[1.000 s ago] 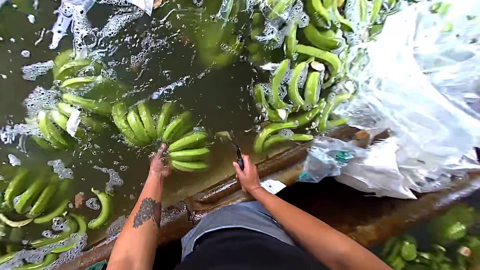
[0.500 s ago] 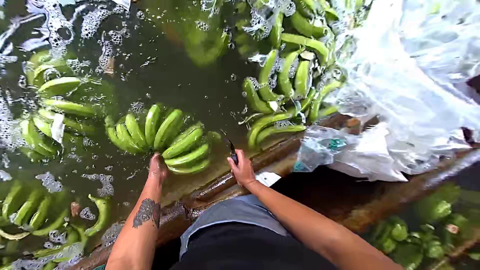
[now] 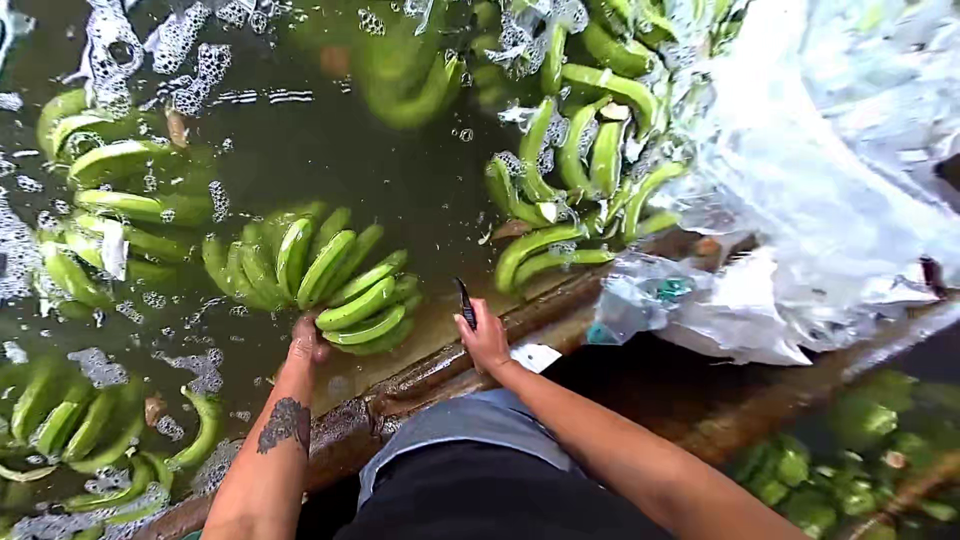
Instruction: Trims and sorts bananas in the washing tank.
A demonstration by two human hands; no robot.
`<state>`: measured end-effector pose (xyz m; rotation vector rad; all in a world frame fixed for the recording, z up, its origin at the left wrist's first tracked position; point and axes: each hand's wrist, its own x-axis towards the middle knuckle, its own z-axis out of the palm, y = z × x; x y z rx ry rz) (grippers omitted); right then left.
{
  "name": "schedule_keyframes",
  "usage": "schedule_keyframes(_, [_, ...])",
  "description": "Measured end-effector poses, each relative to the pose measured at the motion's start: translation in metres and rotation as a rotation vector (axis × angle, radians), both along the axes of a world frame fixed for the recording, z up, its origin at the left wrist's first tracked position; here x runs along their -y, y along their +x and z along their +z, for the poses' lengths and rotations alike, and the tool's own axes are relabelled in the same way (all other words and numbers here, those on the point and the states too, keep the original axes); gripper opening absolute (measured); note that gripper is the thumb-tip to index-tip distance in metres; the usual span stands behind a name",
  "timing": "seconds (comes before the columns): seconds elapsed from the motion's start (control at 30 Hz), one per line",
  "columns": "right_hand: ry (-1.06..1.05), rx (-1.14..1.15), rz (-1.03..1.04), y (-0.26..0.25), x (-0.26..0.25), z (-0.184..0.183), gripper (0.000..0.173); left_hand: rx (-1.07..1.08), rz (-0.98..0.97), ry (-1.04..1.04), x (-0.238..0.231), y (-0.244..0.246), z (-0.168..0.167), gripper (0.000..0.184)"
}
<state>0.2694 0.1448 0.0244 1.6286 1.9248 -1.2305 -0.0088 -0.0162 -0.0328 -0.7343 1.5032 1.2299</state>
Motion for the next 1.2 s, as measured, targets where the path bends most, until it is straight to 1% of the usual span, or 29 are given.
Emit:
schedule_keyframes(0.07, [-0.108, -0.068, -0.101, -0.005, -0.003, 0.005, 0.049, -0.058, -0.111, -0.053, 0.007, -0.004, 0.004, 0.031])
schedule_keyframes(0.13, [-0.170, -0.212, -0.282, -0.006, -0.016, 0.020, 0.043, -0.135, -0.228, -0.139, 0.005, -0.006, 0.009, 0.032])
schedule_keyframes(0.17, [-0.126, -0.259, -0.333, -0.004, -0.026, 0.031, 0.038, -0.191, -0.278, -0.165, 0.005, -0.007, 0.012, 0.033])
schedule_keyframes(0.2, [-0.045, -0.264, -0.344, -0.001, -0.038, 0.047, 0.034, -0.243, -0.327, -0.168, 0.006, -0.011, 0.017, 0.040])
schedule_keyframes(0.23, [0.060, -0.240, -0.332, 0.006, -0.051, 0.063, 0.032, -0.309, -0.361, -0.159, 0.008, -0.015, 0.022, 0.047])
schedule_keyframes(0.27, [0.180, -0.199, -0.317, 0.018, -0.066, 0.077, 0.034, -0.367, -0.390, -0.141, 0.010, -0.019, 0.027, 0.059])
schedule_keyframes(0.33, [0.420, -0.076, -0.281, 0.056, -0.097, 0.103, 0.042, -0.446, -0.424, -0.067, 0.014, -0.029, 0.037, 0.081])
schedule_keyframes(0.37, [0.514, 0.016, -0.274, 0.080, -0.115, 0.114, 0.043, -0.493, -0.432, -0.017, 0.012, -0.033, 0.042, 0.084])
schedule_keyframes(0.4, [0.562, 0.114, -0.286, 0.106, -0.131, 0.125, 0.043, -0.548, -0.447, 0.051, 0.009, -0.035, 0.047, 0.083])
schedule_keyframes(0.47, [0.509, 0.299, -0.340, 0.155, -0.159, 0.137, 0.039, -0.655, -0.526, 0.163, -0.004, -0.036, 0.058, 0.079])
schedule_keyframes(0.5, [0.466, 0.375, -0.337, 0.177, -0.172, 0.135, 0.035, -0.702, -0.583, 0.168, -0.015, -0.033, 0.066, 0.074])
schedule_keyframes(0.53, [0.416, 0.423, -0.300, 0.195, -0.181, 0.128, 0.033, -0.747, -0.660, 0.135, -0.028, -0.027, 0.077, 0.071])
schedule_keyframes(0.6, [0.338, 0.418, -0.192, 0.222, -0.189, 0.105, 0.030, -0.813, -0.845, 0.033, -0.051, -0.009, 0.098, 0.068])
schedule_keyframes(0.67, [0.286, 0.422, -0.191, 0.224, -0.190, 0.086, 0.031, -0.865, -1.030, -0.045, -0.058, 0.009, 0.100, 0.066])
schedule_keyframes(0.7, [0.276, 0.443, -0.245, 0.221, -0.190, 0.080, 0.033, -0.881, -1.118, -0.083, -0.059, 0.017, 0.097, 0.065])
schedule_keyframes(0.77, [0.327, 0.476, -0.336, 0.218, -0.187, 0.064, 0.035, -0.863, -1.277, -0.168, -0.058, 0.032, 0.095, 0.061])
schedule_keyframes(0.83, [0.361, 0.492, -0.347, 0.220, -0.187, 0.043, 0.033, -0.859, -1.346, -0.218, -0.053, 0.039, 0.089, 0.056])
schedule_keyframes(0.9, [0.347, 0.512, -0.337, 0.214, -0.190, 0.036, 0.033, -0.870, -1.384, -0.257, -0.048, 0.041, 0.084, 0.051])
schedule_keyframes(1.0, [0.339, 0.534, -0.364, 0.208, -0.188, 0.051, 0.038, -0.828, -1.405, -0.268, -0.044, 0.036, 0.081, 0.049])
schedule_keyframes(1.07, [0.407, 0.475, -0.470, 0.206, -0.181, 0.070, 0.041, -0.810, -1.426, -0.246, -0.041, 0.031, 0.078, 0.051])
schedule_keyframes(1.13, [0.543, 0.329, -0.595, 0.197, -0.172, 0.091, 0.039, -0.818, -1.448, -0.224, -0.040, 0.028, 0.074, 0.049])
schedule_keyframes(1.17, [0.562, 0.222, -0.639, 0.186, -0.168, 0.101, 0.037, -0.814, -1.465, -0.212, -0.040, 0.026, 0.073, 0.048])
schedule_keyframes(1.2, [0.530, 0.109, -0.665, 0.172, -0.162, 0.106, 0.033, -0.804, -1.488, -0.205, -0.040, 0.025, 0.073, 0.047])
